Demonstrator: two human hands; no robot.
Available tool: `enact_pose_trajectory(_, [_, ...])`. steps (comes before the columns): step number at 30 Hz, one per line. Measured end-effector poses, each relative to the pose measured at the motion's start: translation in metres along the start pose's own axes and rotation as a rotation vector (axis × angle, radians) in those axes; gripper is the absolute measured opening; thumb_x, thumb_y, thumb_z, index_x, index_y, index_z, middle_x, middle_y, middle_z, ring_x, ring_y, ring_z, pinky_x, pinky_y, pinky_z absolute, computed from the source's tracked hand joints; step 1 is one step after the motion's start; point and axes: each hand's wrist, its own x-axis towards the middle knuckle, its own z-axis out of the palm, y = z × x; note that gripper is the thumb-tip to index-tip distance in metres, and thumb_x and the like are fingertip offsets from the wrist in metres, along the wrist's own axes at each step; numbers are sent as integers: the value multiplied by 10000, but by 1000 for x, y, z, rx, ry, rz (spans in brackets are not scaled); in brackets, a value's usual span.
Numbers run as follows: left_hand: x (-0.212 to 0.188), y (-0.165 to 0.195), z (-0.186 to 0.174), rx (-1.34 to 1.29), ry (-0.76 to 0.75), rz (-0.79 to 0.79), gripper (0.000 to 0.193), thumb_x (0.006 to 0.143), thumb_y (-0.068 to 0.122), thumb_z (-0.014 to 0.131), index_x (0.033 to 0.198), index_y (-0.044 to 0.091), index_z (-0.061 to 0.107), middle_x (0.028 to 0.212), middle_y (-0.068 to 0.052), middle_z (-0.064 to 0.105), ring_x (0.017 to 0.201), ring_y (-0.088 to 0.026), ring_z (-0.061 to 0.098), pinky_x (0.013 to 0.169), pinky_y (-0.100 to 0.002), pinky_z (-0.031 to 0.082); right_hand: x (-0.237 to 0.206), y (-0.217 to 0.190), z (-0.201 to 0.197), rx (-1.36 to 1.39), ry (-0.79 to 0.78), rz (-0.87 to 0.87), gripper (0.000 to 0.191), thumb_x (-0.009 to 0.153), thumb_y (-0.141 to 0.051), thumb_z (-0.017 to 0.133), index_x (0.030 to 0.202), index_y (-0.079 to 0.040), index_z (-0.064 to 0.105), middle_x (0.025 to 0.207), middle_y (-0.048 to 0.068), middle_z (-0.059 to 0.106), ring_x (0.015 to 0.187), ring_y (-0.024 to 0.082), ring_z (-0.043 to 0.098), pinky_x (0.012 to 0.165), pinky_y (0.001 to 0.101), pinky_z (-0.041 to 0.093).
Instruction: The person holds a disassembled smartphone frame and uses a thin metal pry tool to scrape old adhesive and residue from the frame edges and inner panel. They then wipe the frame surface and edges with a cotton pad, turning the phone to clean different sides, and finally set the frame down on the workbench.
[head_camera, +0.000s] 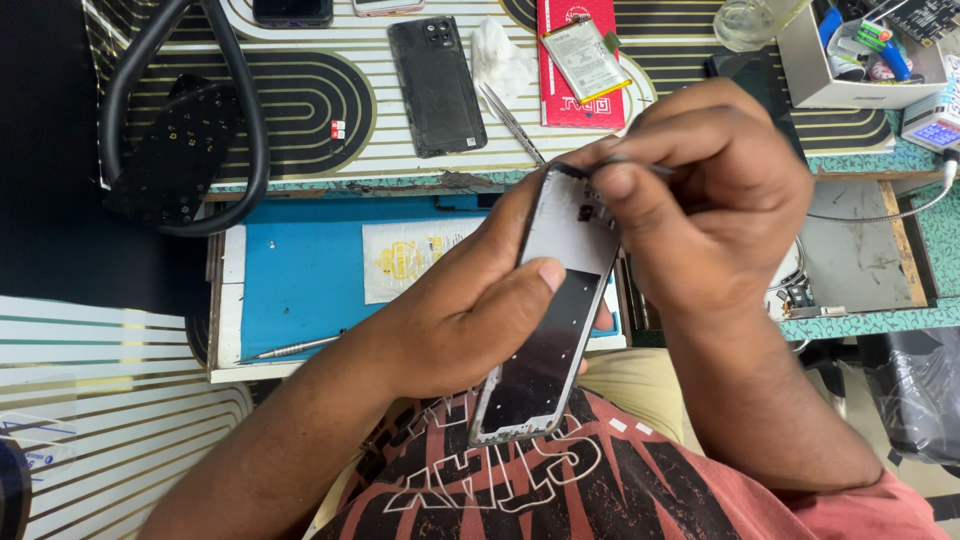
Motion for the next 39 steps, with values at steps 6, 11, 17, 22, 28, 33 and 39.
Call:
enact_pose_trajectory(6, [-2, 6, -5, -475, -3, -184, 668, 1134, 224, 377, 1730, 68, 116, 1394, -178, 532, 1113, -202, 667, 989, -347, 603, 4, -6, -6, 328, 92, 235, 119, 995, -23, 730, 1079, 32, 666, 980, 107, 647, 640, 92, 604, 580, 186, 475])
enact_pose_trajectory(11, [-5, 10, -5, -590, 20, -206, 677, 1142, 255, 397, 1745, 81, 141, 1314, -206, 561, 1073, -224, 671, 938, -368, 615, 7, -24, -6, 239, 128, 269, 113, 989, 16, 720, 1074, 43, 651, 957, 110, 650, 654, 88, 618, 587, 190, 506])
enact_pose_trajectory(17, [-2, 3, -1, -382, 31, -105, 618, 1170, 240, 389, 1687, 37, 120, 1544, -178, 412, 1374, -226, 460, 1189, -366, 398, 9, -42, -2, 29, 28, 265, 152, 990, 31, 755, 1074, 18, 629, 1007, 68, 656, 801, 80, 672, 725, 200, 567])
enact_pose_trajectory(22, [-1, 0, 5, -123, 49, 13, 616, 1161, 181, 357, 1639, -8, 16, 1726, -184, 154, 1609, -253, 204, 1370, -374, 192, 13, -42, 4, -84, -41, 206, 112, 942, 48, 769, 976, 26, 665, 972, 33, 616, 796, 50, 616, 696, 172, 484])
enact_pose_trajectory(28, [-2, 5, 10, -50, 68, 31, 641, 1160, 138, 360, 1640, -2, -41, 1731, -213, 149, 1589, -274, 216, 1336, -381, 194, 18, -41, 8, -107, -41, 252, 111, 883, 16, 762, 964, 17, 685, 932, 18, 616, 726, 30, 582, 638, 163, 445])
enact_pose_trajectory(33, [-2, 3, 10, -40, 63, 53, 639, 1156, 128, 363, 1645, 0, -28, 1729, -216, 162, 1592, -281, 217, 1343, -389, 200, 19, -41, 9, -106, -42, 235, 115, 887, 4, 771, 956, 18, 680, 920, 14, 618, 707, 23, 581, 620, 157, 447])
enact_pose_trajectory(39, [0, -2, 11, -47, 66, 70, 623, 1156, 127, 352, 1644, 2, -15, 1723, -213, 173, 1585, -275, 224, 1345, -384, 196, 20, -39, 9, -112, -56, 225, 116, 886, 6, 768, 948, 23, 672, 912, 16, 622, 706, 25, 589, 609, 154, 455])
